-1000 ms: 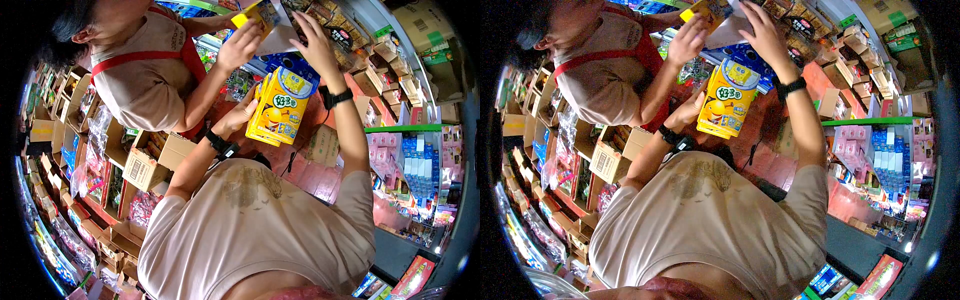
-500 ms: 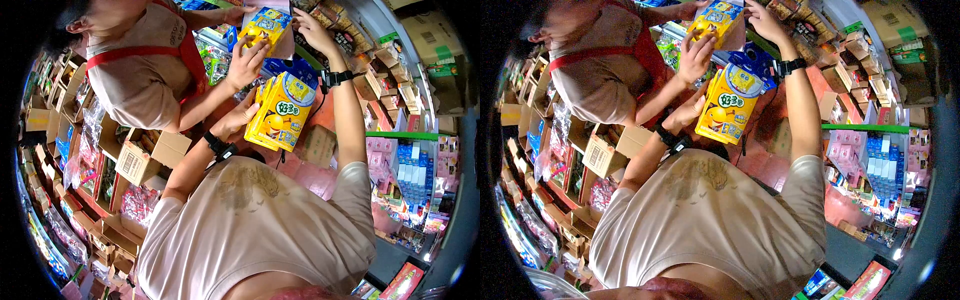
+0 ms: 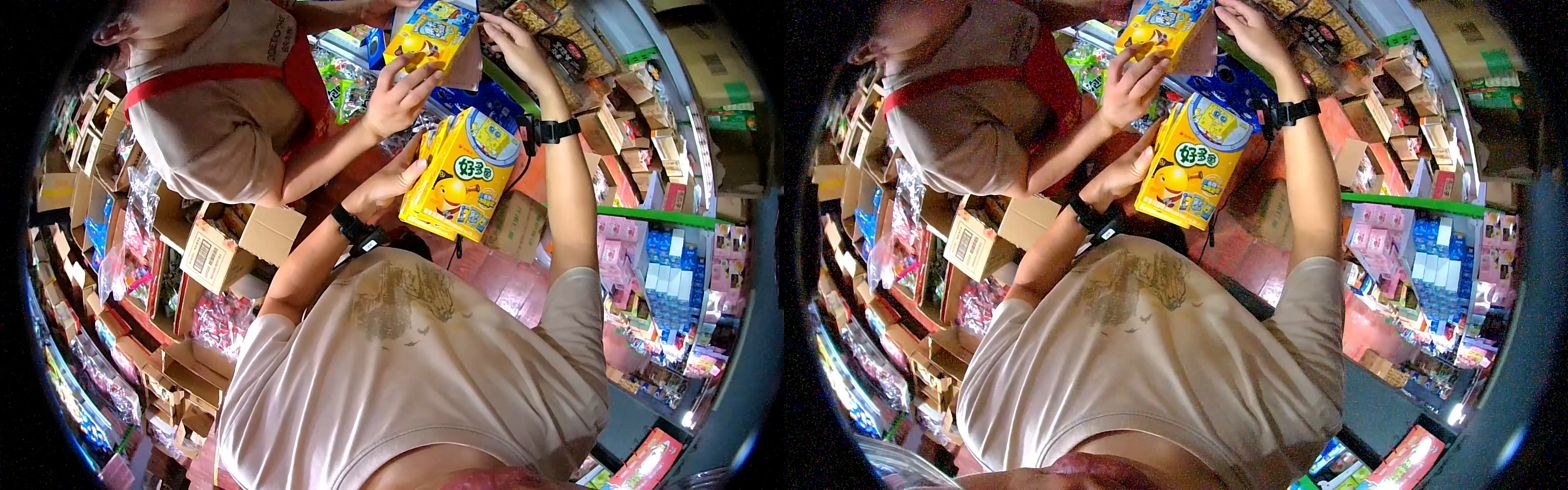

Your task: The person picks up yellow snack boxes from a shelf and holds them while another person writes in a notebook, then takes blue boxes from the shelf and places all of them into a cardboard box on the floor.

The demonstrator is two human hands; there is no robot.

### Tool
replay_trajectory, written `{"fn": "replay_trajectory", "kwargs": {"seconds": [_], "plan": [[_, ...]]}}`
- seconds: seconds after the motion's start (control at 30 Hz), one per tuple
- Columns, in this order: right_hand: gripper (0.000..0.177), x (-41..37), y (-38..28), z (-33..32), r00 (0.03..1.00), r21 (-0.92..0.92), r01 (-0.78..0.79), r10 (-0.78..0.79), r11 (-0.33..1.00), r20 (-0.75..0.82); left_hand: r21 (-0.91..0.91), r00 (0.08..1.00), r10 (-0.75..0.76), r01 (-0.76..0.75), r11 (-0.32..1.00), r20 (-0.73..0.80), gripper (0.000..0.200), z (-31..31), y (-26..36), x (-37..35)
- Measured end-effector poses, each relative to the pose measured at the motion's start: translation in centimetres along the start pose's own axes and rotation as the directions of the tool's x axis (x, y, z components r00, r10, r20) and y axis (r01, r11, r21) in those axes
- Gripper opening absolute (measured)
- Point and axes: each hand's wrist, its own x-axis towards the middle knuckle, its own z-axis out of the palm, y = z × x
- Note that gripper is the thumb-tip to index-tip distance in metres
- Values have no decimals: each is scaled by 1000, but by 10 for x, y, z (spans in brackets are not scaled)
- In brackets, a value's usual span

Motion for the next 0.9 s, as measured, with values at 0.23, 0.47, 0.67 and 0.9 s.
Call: {"fn": "replay_trajectory", "kwargs": {"seconds": [0.23,0.47,0.67,0.9], "plan": [[48,4,-3,0,999,1,-50,50,999,-14,-49,1000,29,-28,998,5,110,-6,-14,4],[49,7,-14,5,997,49,-73,74,996,-37,-86,997,55,-51,995,50,113,-17,-31,9],[56,8,-11,10,984,123,-155,165,980,-69,-54,997,56,-53,997,46,114,-16,-30,8],[67,1,-41,12,946,341,-252,304,906,-110,-67,997,36,-31,997,71,121,-22,-40,12]]}}
